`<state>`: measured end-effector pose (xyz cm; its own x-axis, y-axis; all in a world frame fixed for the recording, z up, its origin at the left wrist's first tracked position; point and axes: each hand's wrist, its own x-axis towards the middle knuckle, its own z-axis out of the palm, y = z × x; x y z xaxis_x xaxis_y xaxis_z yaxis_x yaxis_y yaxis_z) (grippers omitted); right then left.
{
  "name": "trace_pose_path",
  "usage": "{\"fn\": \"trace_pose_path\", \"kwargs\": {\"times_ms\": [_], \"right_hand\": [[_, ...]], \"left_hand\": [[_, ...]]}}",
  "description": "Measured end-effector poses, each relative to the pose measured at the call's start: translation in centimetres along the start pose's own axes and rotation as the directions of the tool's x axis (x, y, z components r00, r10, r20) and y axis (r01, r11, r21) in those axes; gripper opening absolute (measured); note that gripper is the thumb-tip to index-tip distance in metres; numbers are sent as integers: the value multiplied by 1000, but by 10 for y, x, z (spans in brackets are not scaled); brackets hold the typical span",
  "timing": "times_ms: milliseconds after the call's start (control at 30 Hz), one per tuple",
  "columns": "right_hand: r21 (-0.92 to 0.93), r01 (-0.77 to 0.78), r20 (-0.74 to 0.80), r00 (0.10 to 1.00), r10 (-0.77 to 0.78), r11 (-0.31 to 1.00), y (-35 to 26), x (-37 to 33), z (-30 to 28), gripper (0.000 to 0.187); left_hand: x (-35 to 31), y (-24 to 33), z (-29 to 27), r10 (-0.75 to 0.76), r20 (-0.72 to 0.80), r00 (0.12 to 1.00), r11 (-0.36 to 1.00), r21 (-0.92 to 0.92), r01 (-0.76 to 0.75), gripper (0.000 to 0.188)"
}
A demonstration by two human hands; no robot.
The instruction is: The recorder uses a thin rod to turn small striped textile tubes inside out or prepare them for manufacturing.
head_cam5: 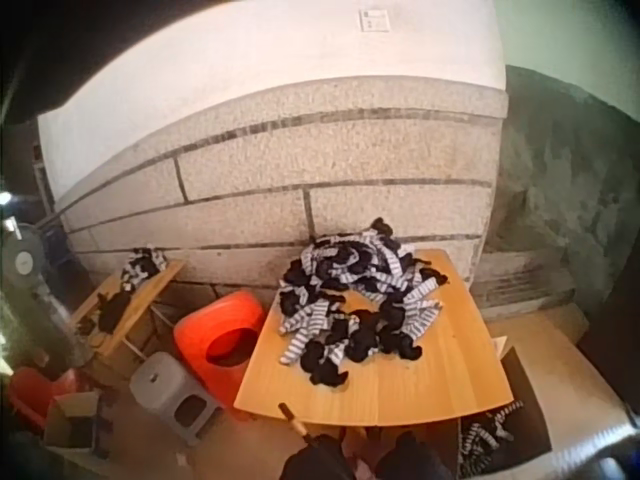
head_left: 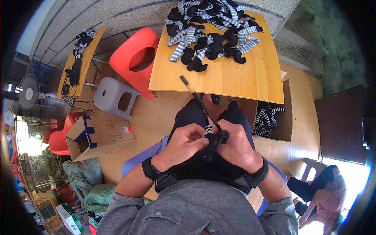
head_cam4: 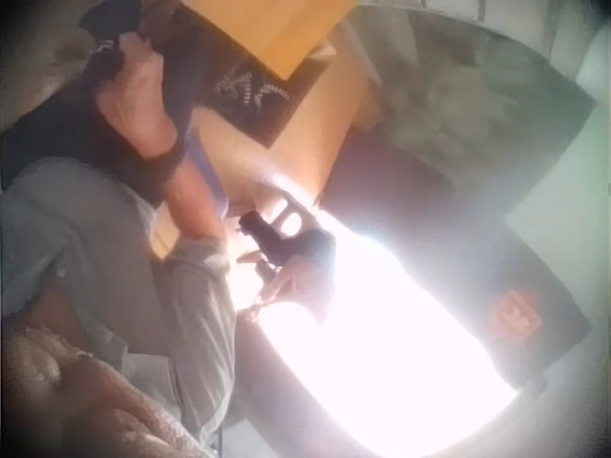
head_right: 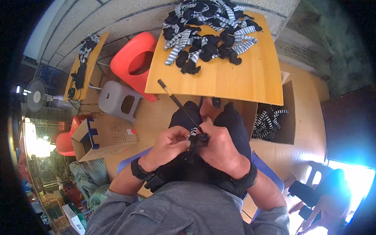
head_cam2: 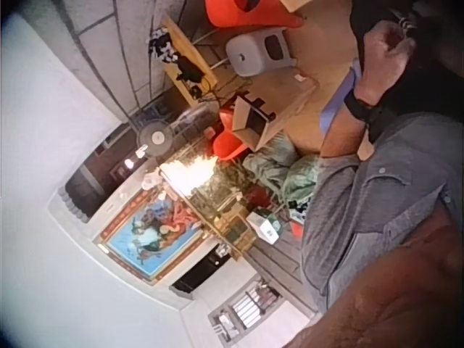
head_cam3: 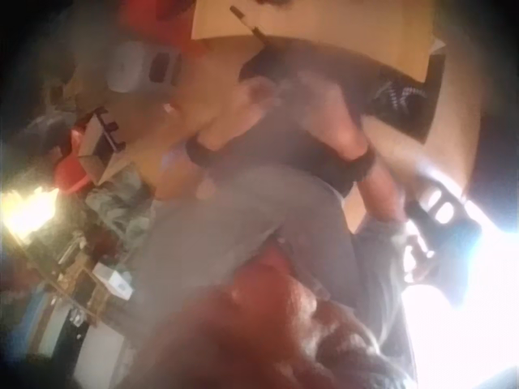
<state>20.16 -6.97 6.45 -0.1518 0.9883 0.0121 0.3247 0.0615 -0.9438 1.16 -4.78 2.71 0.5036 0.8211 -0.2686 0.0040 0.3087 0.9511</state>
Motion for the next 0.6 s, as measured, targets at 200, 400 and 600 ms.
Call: {"fn": "trace_pose_path", "kwargs": {"times_ms": [200,400,600], "right_hand": [[-19,86,30,996,-85,996,0,0,-1,11],[20,71,41,997,-72,997,-5,0,0,12],[9,60,-23,998,-60,998,-12,-9,13,13]], "left_hand": [[-3,0,-4,-59,12,998,994,-90,60,11],[-6,-3,-6,207,4,978,974,-90,-206,12],[-10,-13,2,214,-177,961,976,-9,-219,8]]}}
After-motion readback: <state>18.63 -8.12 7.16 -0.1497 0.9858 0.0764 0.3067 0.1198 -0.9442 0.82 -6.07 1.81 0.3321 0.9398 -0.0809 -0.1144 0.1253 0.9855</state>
